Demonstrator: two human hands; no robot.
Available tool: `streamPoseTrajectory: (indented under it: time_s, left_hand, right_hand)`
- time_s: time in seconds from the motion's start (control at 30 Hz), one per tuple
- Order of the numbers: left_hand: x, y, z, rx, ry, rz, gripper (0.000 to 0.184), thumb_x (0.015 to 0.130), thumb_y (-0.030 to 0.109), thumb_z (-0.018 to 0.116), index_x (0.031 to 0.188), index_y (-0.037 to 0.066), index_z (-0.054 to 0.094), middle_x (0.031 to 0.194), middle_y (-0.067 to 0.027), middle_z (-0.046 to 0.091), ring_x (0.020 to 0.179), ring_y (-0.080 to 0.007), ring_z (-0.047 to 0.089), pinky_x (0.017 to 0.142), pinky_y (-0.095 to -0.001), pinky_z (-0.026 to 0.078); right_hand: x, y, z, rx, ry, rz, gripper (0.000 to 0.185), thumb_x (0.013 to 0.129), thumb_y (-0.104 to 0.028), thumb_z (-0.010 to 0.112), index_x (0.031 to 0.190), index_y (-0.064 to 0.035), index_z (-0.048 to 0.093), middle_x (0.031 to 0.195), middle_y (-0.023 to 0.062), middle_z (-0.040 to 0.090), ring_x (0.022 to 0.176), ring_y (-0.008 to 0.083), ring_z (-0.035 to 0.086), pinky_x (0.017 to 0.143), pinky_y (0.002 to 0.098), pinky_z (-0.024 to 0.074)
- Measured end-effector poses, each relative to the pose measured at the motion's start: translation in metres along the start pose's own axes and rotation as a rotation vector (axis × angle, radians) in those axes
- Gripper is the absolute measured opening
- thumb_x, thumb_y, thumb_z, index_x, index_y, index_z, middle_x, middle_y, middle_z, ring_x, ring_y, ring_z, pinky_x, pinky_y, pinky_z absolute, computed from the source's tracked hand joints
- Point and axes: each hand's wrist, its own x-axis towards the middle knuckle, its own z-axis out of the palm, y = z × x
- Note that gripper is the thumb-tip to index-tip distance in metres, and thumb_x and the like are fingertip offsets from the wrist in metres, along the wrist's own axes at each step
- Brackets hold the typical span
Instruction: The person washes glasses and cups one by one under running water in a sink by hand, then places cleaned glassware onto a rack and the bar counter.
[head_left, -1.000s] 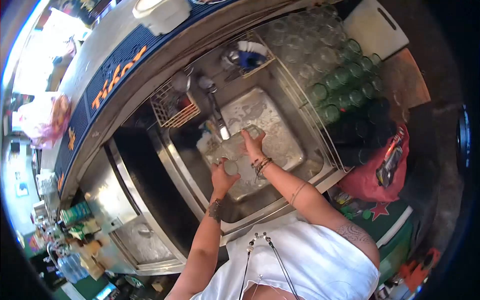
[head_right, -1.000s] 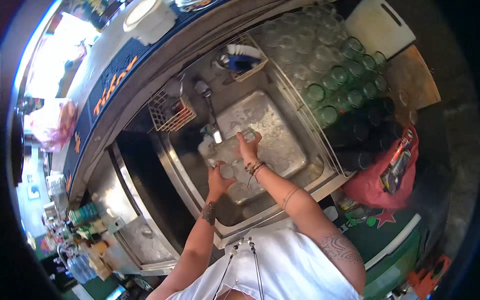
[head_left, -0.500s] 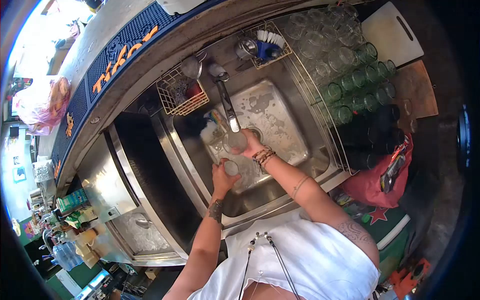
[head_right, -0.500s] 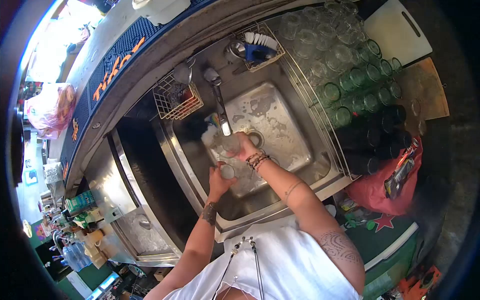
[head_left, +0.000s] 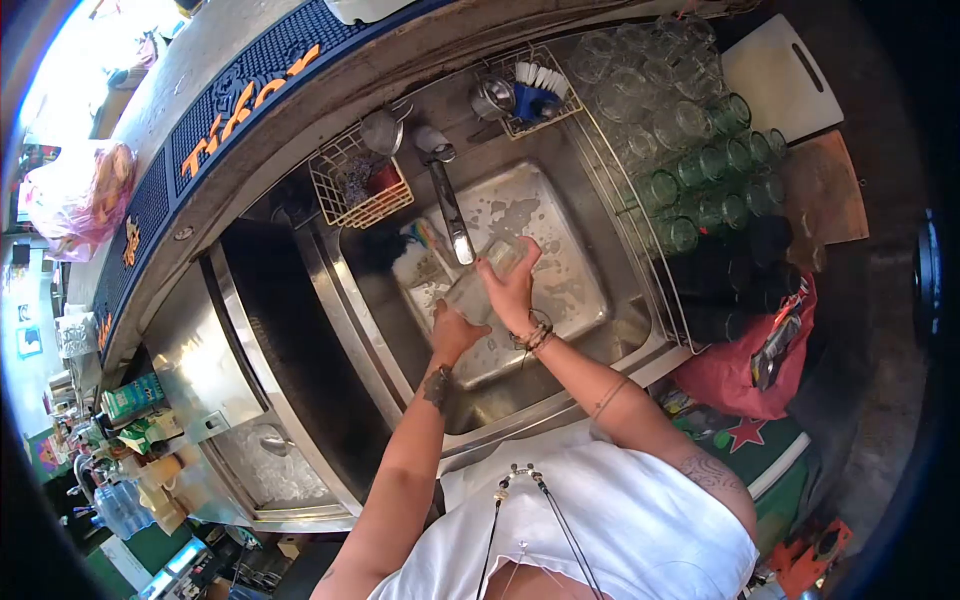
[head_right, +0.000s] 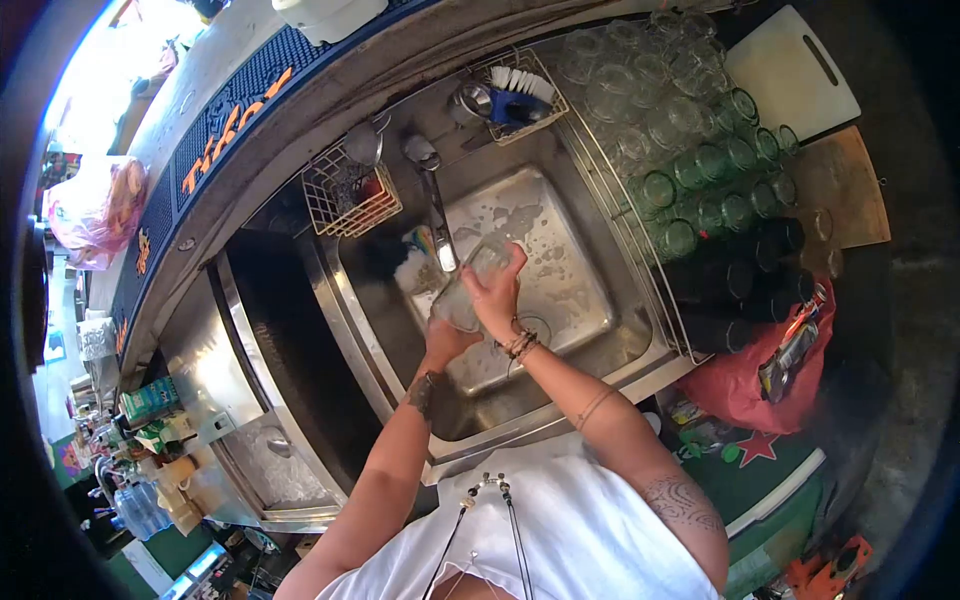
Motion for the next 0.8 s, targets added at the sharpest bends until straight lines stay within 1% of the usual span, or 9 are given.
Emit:
streamPoseTrajectory:
  time_s: [0.07,0.2,0.3,0.37,0.43,0.47,0.53,0.63,0.8]
  left_hand:
    - [0.009,0.002,0.007,-0.110,0.093,0.143,0.074,0.048,0.037,0.085,0.110,0.005,0.062,0.106,-0.0262,0.056,0.099,-0.0393,0.056,0.087,-0.0433,0.047]
    - [0.014,0.021,-0.003,0.032,-0.127,-0.065,0.075,0.048,0.039,0.085,0.112,0.007,0.063,0.102,-0.0267,0.059,0.101,-0.0408,0.055,0.091,-0.0441,0.044]
    - [0.012,0.021,-0.004,0.042,-0.104,-0.044,0.078,0.048,0.040,0.085,0.115,0.008,0.060,0.107,-0.0286,0.058,0.101,-0.0414,0.054,0.091,-0.0444,0.044]
    - [0.010,0.016,-0.005,0.070,-0.056,0.017,0.081,0.048,0.039,0.085,0.118,0.009,0.059,0.109,-0.0294,0.057,0.102,-0.0417,0.054,0.091,-0.0444,0.044]
    - [0.006,0.009,-0.009,-0.064,0.133,0.256,0.079,0.048,0.037,0.085,0.117,0.008,0.059,0.110,-0.0305,0.057,0.102,-0.0420,0.054,0.089,-0.0438,0.045]
    - [0.004,0.001,-0.006,-0.057,0.132,0.261,0.079,0.048,0.037,0.085,0.117,0.008,0.059,0.110,-0.0305,0.057,0.102,-0.0420,0.054,0.089,-0.0438,0.045]
    - [0.006,-0.015,0.005,0.178,-0.157,-0.072,0.080,0.047,0.036,0.086,0.117,0.008,0.058,0.110,-0.0300,0.056,0.100,-0.0405,0.055,0.086,-0.0430,0.047]
    - [0.003,-0.006,-0.008,0.042,-0.089,-0.010,0.082,0.048,0.034,0.086,0.119,0.006,0.057,0.106,-0.0296,0.058,0.097,-0.0397,0.057,0.086,-0.0428,0.048]
    - [0.024,0.012,-0.029,-0.350,-0.275,0.015,0.079,0.061,0.032,0.084,0.125,0.001,0.050,0.106,-0.0181,0.062,0.096,-0.0288,0.062,0.080,-0.0376,0.051]
  right_hand:
    - [0.002,-0.007,-0.006,-0.168,0.112,-0.234,0.074,0.075,-0.017,0.075,0.128,-0.0048,0.025,0.113,0.0188,0.046,0.099,0.0286,0.050,0.090,0.0369,0.0401]
    - [0.012,-0.014,-0.008,-0.239,0.197,-0.315,0.076,0.073,-0.015,0.077,0.126,-0.0053,0.023,0.114,0.0183,0.043,0.100,0.0274,0.049,0.090,0.0380,0.0390]
    - [0.019,0.001,0.002,-0.038,0.188,-0.028,0.076,0.072,-0.014,0.078,0.123,-0.0066,0.023,0.110,0.0166,0.044,0.099,0.0251,0.048,0.088,0.0378,0.0397]
    - [0.016,0.011,0.006,-0.012,0.059,0.225,0.075,0.070,-0.023,0.079,0.119,-0.0064,0.025,0.094,0.0115,0.051,0.077,0.0224,0.055,0.068,0.0379,0.0443]
    - [0.011,0.034,0.011,0.060,0.093,0.133,0.076,0.067,-0.022,0.081,0.117,-0.0070,0.025,0.084,0.0054,0.049,0.066,0.0156,0.051,0.058,0.0345,0.0427]
    - [0.004,0.022,0.007,0.081,0.100,0.118,0.077,0.067,-0.021,0.081,0.117,-0.0067,0.025,0.087,0.0065,0.049,0.069,0.0163,0.050,0.061,0.0347,0.0431]
    - [0.004,0.053,0.007,0.084,0.185,-0.073,0.077,0.064,-0.016,0.082,0.117,-0.0057,0.027,0.097,0.0105,0.046,0.081,0.0191,0.050,0.071,0.0350,0.0434]
    - [-0.003,-0.011,-0.032,0.025,0.154,-0.067,0.074,0.065,-0.015,0.082,0.115,-0.0040,0.029,0.103,0.0125,0.044,0.089,0.0227,0.049,0.077,0.0358,0.0427]
    - [0.033,-0.088,-0.108,-0.232,0.278,-0.583,0.086,0.063,-0.009,0.082,0.127,-0.0036,0.026,0.116,0.0142,0.038,0.106,0.0245,0.044,0.091,0.0366,0.0394]
